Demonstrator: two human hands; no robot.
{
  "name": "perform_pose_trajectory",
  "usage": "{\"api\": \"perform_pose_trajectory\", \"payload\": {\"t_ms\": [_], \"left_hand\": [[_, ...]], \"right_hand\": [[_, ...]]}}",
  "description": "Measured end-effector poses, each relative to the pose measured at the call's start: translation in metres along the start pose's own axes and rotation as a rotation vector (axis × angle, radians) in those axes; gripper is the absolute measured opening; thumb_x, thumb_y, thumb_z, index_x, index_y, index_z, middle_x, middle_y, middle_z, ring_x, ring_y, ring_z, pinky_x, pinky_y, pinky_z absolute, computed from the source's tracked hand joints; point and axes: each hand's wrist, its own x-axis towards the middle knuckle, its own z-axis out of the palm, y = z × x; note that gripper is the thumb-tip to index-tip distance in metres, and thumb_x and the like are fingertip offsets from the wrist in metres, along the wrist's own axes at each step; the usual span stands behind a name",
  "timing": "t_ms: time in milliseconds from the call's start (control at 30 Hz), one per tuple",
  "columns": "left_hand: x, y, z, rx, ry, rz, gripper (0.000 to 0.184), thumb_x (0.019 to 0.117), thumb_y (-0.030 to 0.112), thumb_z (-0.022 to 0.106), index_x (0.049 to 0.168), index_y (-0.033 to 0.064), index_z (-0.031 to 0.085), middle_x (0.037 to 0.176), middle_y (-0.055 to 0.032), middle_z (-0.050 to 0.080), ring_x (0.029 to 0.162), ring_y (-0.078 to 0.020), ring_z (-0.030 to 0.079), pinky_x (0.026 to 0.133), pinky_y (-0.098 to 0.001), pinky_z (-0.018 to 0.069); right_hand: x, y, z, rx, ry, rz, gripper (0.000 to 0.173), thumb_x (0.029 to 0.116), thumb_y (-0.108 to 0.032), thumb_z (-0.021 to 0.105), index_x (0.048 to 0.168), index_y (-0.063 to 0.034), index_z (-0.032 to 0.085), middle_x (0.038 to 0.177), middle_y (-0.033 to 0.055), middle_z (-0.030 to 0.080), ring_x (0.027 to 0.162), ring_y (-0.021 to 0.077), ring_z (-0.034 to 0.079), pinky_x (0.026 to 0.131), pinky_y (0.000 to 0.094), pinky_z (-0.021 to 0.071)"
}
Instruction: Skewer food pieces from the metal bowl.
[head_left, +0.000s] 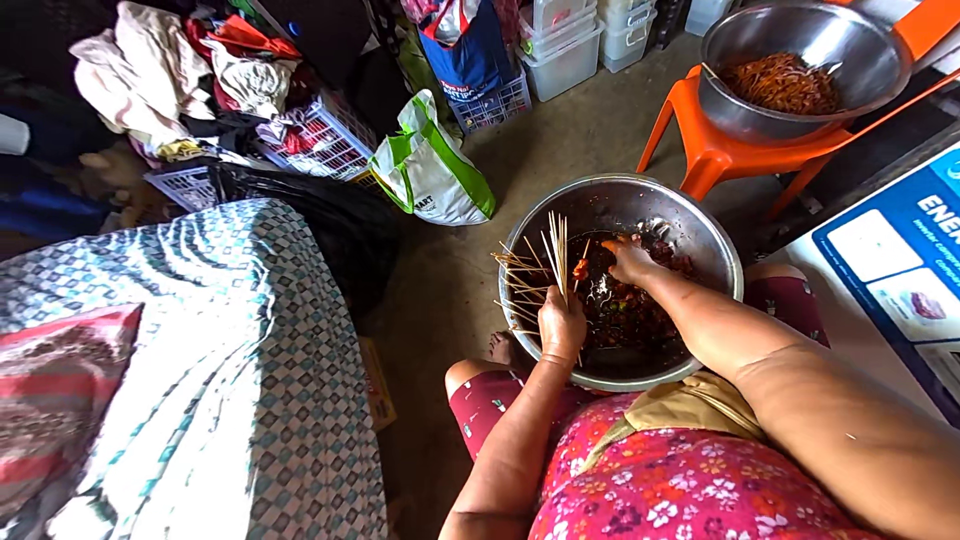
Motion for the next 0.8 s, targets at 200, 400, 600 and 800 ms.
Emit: {"api": "perform_pose_trajectory", "payload": {"t_ms": [200,400,600,800], "left_hand": [[0.0,-0.001,0.001,0.003,-0.019,0.012,0.024,0.1049,0.016,0.051,0.116,-0.0009,0.062,0.092,-0.0135,0.068,0.086,-0.0239,0.068,0.082,-0.0419,0.0548],[0.0,0.001,0.001,0.01,-0.088,0.029,0.025,0.1035,0.015,0.052,0.118,-0.0016,0.063,0.093,-0.0147,0.068,0.086,-0.0253,0.068,0.083,-0.0437,0.0547],[0.001,0.002,0.001,0.049,-0.123,0.024,0.025,0.1037,0.016,0.051,0.119,-0.0009,0.063,0.097,-0.0159,0.069,0.091,-0.0267,0.069,0.086,-0.0452,0.0548],[0.005,0.004,0.0,0.073,-0.122,0.013,0.025,0.1039,0.015,0.051,0.12,-0.0002,0.062,0.097,-0.0158,0.069,0.091,-0.0274,0.069,0.085,-0.0459,0.0549]], "right_hand": [[-0.005,-0.005,-0.006,0.006,-0.029,0.045,0.027,0.0955,-0.005,0.062,0.121,-0.0002,0.069,0.122,0.0273,0.067,0.121,0.046,0.061,0.101,0.066,0.0475],[-0.011,-0.025,-0.023,1.138,-0.003,0.312,0.033,0.1054,-0.001,0.039,0.137,0.0012,0.049,0.115,0.0184,0.062,0.084,0.0225,0.065,0.075,0.0398,0.0572],[-0.019,-0.038,-0.035,1.585,-0.043,0.364,0.029,0.1109,-0.016,0.035,0.133,-0.0012,0.045,0.106,0.0151,0.059,0.085,0.0263,0.067,0.079,0.0436,0.0595],[-0.014,-0.04,-0.037,1.647,0.02,0.382,0.026,0.1119,-0.02,0.04,0.129,-0.0016,0.045,0.098,0.013,0.058,0.08,0.0247,0.067,0.076,0.0425,0.0618]]}}
